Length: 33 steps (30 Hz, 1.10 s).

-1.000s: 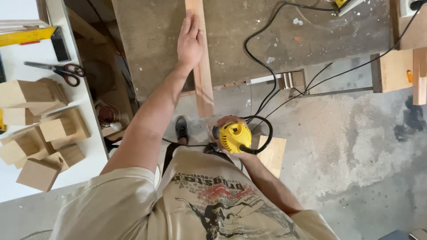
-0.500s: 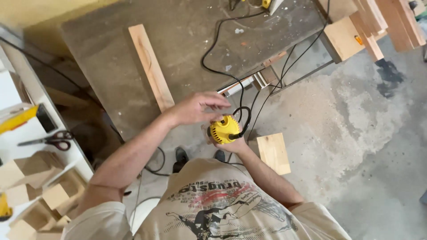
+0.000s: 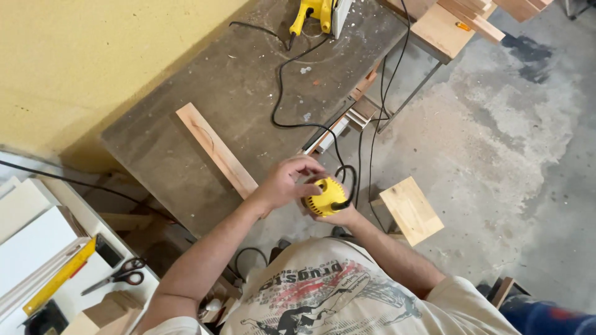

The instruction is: The person uses a yellow electric sander to smooth the edges of several wooden planks on a workbench. They repeatedly pick up planks, sand them, and place them back on the bench.

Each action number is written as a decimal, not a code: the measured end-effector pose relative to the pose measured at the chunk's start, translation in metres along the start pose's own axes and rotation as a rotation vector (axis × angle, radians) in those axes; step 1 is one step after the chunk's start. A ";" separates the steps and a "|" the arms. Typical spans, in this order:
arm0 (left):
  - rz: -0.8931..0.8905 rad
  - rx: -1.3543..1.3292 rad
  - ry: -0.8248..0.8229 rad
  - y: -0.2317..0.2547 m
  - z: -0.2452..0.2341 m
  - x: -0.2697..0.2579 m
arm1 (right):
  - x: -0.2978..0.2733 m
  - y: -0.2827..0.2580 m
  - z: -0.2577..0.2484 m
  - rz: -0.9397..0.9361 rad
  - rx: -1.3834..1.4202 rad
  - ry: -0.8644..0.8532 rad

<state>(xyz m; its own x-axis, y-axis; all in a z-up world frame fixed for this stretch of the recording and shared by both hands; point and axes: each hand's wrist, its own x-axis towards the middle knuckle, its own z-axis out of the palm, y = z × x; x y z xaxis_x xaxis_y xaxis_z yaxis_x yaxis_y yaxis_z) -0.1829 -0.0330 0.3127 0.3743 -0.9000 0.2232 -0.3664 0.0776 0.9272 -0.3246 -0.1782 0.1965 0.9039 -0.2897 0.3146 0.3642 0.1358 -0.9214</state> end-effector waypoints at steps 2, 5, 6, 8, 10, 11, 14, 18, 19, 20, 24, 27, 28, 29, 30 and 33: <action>0.251 -0.072 0.033 -0.019 0.005 -0.005 | 0.015 -0.022 0.008 -0.084 -0.048 0.061; 0.328 0.293 0.017 0.003 0.003 -0.010 | 0.042 -0.059 0.014 -0.208 -0.133 0.180; 0.340 0.291 -0.001 0.003 0.007 -0.003 | 0.048 -0.071 0.016 -0.217 -0.139 0.198; 0.317 0.551 0.031 0.004 0.014 0.006 | 0.063 -0.094 0.022 -0.325 -0.209 0.281; 0.433 0.582 0.107 0.011 0.010 0.029 | 0.075 -0.084 0.020 -0.371 -0.206 0.271; 0.542 0.605 0.188 0.015 0.009 0.039 | 0.081 -0.078 0.019 -0.406 -0.205 0.257; 0.548 0.545 0.143 -0.043 -0.001 0.066 | 0.107 -0.076 0.006 -0.471 -0.379 0.058; 0.629 0.758 0.226 -0.040 -0.054 0.115 | 0.120 -0.064 -0.022 -0.486 -0.519 0.004; 0.622 0.901 0.183 -0.048 -0.074 0.130 | 0.117 -0.059 -0.031 -0.243 -0.533 -0.065; 0.611 1.043 0.138 -0.055 -0.093 0.144 | 0.114 -0.054 -0.040 0.000 -0.544 -0.136; 0.571 1.323 0.101 -0.107 -0.172 0.206 | 0.100 -0.034 -0.128 0.259 -0.353 -0.479; 0.564 1.601 0.024 -0.191 -0.222 0.240 | 0.096 -0.014 -0.198 0.507 -0.328 -0.425; 0.571 1.654 -0.031 -0.216 -0.233 0.244 | 0.095 -0.003 -0.223 0.705 -0.225 -0.209; 0.588 1.699 -0.088 -0.244 -0.243 0.253 | 0.093 0.008 -0.249 0.894 -0.122 0.024; 0.584 1.701 -0.087 -0.263 -0.247 0.250 | 0.085 0.023 -0.277 0.894 -0.122 0.020; 0.491 1.706 -0.177 -0.298 -0.250 0.253 | 0.072 0.047 -0.349 0.952 -0.341 0.187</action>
<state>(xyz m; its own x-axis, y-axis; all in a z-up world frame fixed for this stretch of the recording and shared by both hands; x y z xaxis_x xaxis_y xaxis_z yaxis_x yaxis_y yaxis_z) 0.2342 -0.1769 0.1684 -0.0752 -0.9732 0.2175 -0.8384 -0.0564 -0.5421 -0.3210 -0.5235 0.0956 0.7246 -0.3500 -0.5937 -0.5945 0.1185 -0.7953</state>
